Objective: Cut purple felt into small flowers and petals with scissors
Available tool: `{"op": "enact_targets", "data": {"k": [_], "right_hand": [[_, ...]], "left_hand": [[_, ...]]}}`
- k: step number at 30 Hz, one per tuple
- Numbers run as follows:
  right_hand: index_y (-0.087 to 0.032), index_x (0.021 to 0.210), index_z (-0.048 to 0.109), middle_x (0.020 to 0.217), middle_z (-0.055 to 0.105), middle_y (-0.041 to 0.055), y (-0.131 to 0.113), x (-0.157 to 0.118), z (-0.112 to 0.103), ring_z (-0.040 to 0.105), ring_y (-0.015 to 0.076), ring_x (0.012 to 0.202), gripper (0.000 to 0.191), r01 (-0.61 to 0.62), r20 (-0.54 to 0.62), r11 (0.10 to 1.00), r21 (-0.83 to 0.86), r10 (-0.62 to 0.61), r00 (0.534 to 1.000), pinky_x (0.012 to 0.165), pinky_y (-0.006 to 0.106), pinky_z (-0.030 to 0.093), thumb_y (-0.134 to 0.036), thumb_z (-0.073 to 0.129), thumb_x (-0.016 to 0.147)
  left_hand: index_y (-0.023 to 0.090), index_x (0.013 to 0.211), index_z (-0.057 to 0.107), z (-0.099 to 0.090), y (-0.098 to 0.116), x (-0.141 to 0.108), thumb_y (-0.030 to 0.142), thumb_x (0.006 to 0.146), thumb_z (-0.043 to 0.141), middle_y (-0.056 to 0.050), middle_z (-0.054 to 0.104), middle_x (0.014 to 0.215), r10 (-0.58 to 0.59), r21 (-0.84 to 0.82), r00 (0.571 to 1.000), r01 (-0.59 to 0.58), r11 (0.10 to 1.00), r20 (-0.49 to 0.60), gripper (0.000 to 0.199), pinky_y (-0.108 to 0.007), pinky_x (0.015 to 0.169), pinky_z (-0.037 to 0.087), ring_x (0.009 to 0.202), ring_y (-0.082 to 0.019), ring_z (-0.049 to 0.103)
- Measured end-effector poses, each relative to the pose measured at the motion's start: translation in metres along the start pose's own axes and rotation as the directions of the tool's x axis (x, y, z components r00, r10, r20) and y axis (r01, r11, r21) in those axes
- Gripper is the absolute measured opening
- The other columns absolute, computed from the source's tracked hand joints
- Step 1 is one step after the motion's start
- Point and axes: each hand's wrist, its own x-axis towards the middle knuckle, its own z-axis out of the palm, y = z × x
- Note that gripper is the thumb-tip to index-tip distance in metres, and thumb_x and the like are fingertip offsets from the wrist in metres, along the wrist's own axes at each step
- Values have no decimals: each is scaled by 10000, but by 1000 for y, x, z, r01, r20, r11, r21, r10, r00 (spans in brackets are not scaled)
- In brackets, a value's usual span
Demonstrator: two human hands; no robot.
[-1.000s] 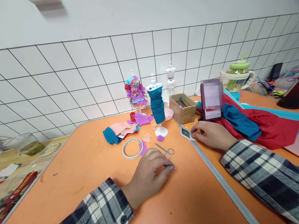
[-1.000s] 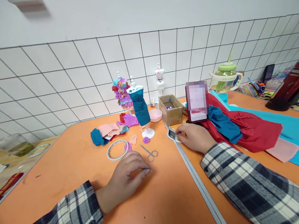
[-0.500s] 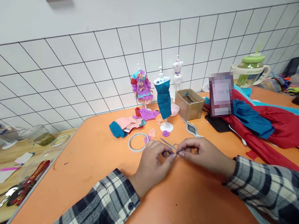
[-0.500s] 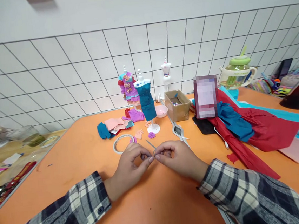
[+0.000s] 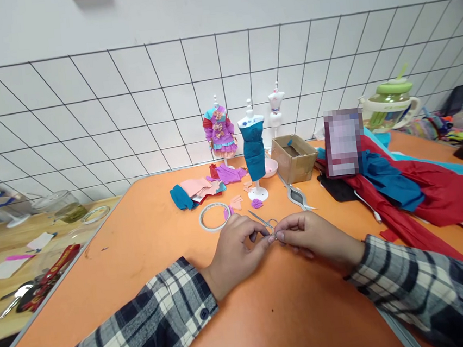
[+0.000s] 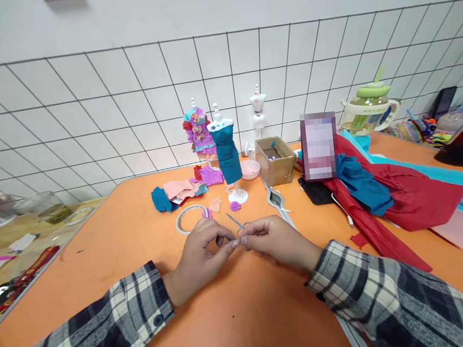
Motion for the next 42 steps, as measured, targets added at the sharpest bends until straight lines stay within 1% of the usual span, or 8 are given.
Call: {"op": "enact_targets", "data": {"k": [2,7,18,22,26,35,38,42], "right_hand": [[-154,815,683,638,565,-21,2,-1,-1,420,57,452,304,-33,58,998,62,29,998,342,172,281,-451,690,751],[-152,815,667,666,552,-22,2,-1,0,456,61,498,288,-33,87,990,139,21,996,335,145,310,-425,718,739],[-124,771,667,669,571,-8,2,-4,1,448,44,493,265,-137,194,933,332,75,978,337,119,305,-363,759,701],[-125,776,665,673,574,-4,3,-4,2,469,51,508,263,-140,192,921,364,73,979,344,117,324,-352,768,692],[-141,790,642,658,560,-19,2,-4,5,464,52,496,271,-115,135,924,364,70,988,340,122,321,-353,772,683],[-162,759,570,533,489,-63,4,0,5,389,49,405,295,-24,1,983,185,25,1000,356,160,308,-434,681,745],[-173,776,577,539,488,-59,6,3,3,407,71,413,291,14,-91,1000,19,-13,996,382,197,333,-456,641,758],[-178,710,615,578,533,-25,6,3,4,442,104,497,222,112,-241,933,-341,-202,949,470,237,352,-397,617,750]], "left_hand": [[191,763,657,-1,0,0,253,817,693,-2,635,693,21,-12,1000,-22,1000,-8,90,-300,704,395,688,-146,547],[201,755,665,-3,3,0,267,813,703,0,631,665,46,-18,999,-46,999,-29,95,-302,698,398,679,-151,546],[205,759,663,-5,2,-1,322,852,671,2,643,658,187,-29,979,-190,981,-85,150,-297,697,397,663,-143,536],[208,754,661,-7,4,-1,324,868,647,-4,650,663,187,-15,979,-189,982,-82,164,-305,708,406,668,-147,541],[214,759,668,-7,4,-1,319,866,646,-7,654,670,168,1,983,-168,986,-78,152,-309,713,414,668,-150,547],[218,818,702,-7,4,0,243,849,659,-15,664,708,153,26,987,-152,988,-55,58,-309,735,419,712,-157,563],[201,861,711,-9,8,-2,248,842,643,-13,623,658,139,-25,989,-140,990,-51,84,-284,659,420,644,-144,544],[176,799,706,-6,15,-6,188,837,565,8,567,575,51,-95,986,-37,995,157,147,-233,505,365,504,-107,484]]}}
